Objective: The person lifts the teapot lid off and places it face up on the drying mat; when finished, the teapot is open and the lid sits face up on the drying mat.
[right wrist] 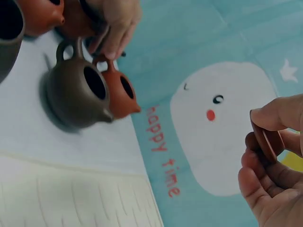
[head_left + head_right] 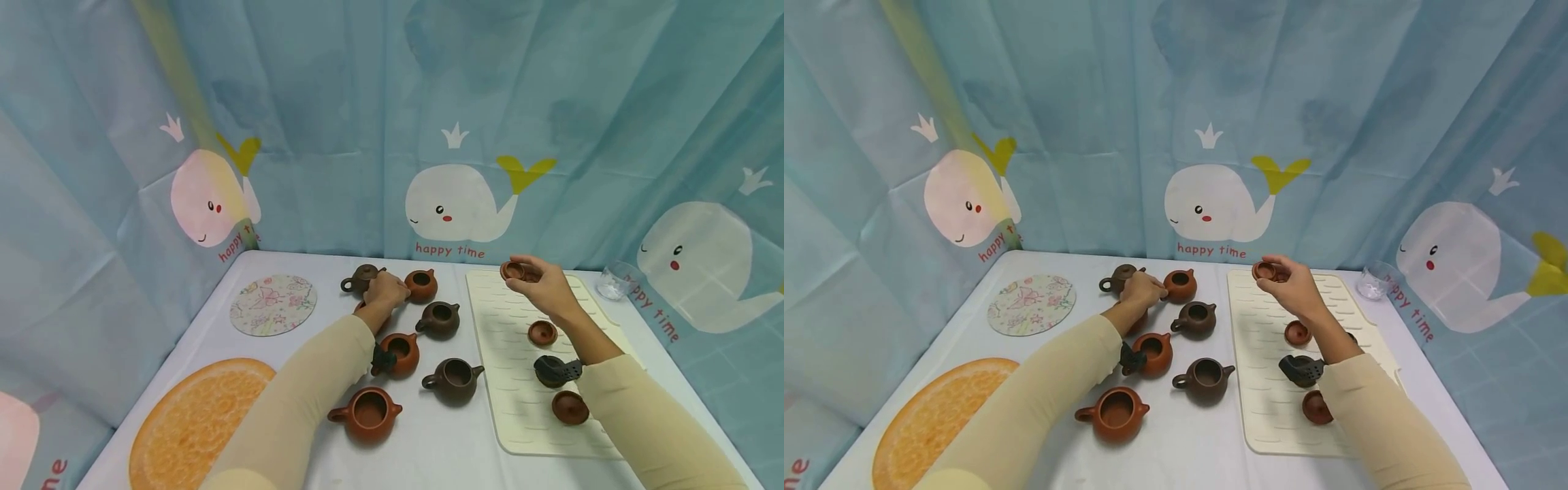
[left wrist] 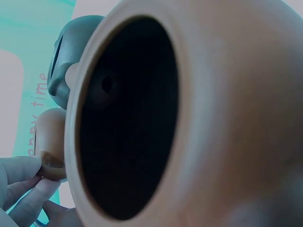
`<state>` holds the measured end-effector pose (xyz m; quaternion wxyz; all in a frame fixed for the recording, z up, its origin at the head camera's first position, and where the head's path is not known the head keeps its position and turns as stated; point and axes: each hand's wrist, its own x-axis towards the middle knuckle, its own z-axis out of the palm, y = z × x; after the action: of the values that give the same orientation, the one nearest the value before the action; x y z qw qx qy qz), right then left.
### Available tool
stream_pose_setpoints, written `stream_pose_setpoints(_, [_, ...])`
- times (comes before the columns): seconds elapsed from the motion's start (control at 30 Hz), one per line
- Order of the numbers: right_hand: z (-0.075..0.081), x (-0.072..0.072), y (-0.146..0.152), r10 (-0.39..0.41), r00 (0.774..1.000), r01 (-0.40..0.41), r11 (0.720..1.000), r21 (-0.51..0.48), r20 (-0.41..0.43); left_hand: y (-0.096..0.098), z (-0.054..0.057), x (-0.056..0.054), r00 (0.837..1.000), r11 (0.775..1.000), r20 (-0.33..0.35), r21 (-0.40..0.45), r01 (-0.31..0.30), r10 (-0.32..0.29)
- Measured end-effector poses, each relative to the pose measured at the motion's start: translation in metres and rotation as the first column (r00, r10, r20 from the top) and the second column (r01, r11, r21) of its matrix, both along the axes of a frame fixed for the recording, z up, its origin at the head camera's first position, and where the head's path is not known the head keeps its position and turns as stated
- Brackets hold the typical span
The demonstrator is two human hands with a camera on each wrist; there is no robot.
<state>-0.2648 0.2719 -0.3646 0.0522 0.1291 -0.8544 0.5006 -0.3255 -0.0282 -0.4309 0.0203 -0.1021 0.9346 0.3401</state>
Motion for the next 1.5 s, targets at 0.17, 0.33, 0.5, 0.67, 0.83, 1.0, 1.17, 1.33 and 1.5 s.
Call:
stream_pose_setpoints(0.17, [-0.003,0.004,0.018,-0.032,0.999,0.033,0.998,0.046,-0.030,0.000,0.000,-0.001,1.000,1.000,-0.002,0.003,0.000,0.000])
stream_pose_setpoints(0.33, [-0.004,0.009,0.038,-0.053,0.998,0.054,0.997,0.050,-0.035,0.000,0.000,-0.001,1.000,1.000,0.000,0.004,0.000,0.000])
stream_pose_setpoints(0.5, [-0.006,0.013,0.062,-0.090,0.996,0.091,0.994,0.065,-0.016,0.000,-0.001,-0.001,1.000,1.000,-0.002,0.007,0.000,0.000])
stream_pose_setpoints(0.67, [-0.019,0.010,0.086,-0.118,0.993,0.117,0.991,0.063,0.020,0.001,-0.001,-0.001,1.000,1.000,-0.011,0.017,-0.008,0.008])
stream_pose_setpoints(0.83, [-0.036,0.006,0.104,-0.158,0.987,0.156,0.986,0.064,0.038,0.001,-0.001,0.000,1.000,1.000,-0.007,0.014,-0.005,0.006])
stream_pose_setpoints(1.0, [-0.046,0.005,0.116,-0.207,0.976,0.197,0.973,0.117,0.072,0.001,-0.001,0.000,1.000,1.000,-0.006,0.012,-0.006,0.006])
stream_pose_setpoints(1.17, [-0.058,0.002,0.125,-0.246,0.962,0.221,0.957,0.187,0.120,0.000,-0.001,0.000,1.000,1.000,0.004,0.004,0.000,0.000])
stream_pose_setpoints(1.33, [-0.070,-0.004,0.131,-0.261,0.956,0.221,0.939,0.263,0.130,0.000,0.000,0.000,1.000,1.000,-0.001,0.009,-0.007,0.007])
stream_pose_setpoints(1.5, [-0.079,-0.008,0.134,-0.275,0.945,0.206,0.920,0.332,0.176,0.000,-0.001,0.000,1.000,1.000,-0.004,0.007,-0.006,0.006])
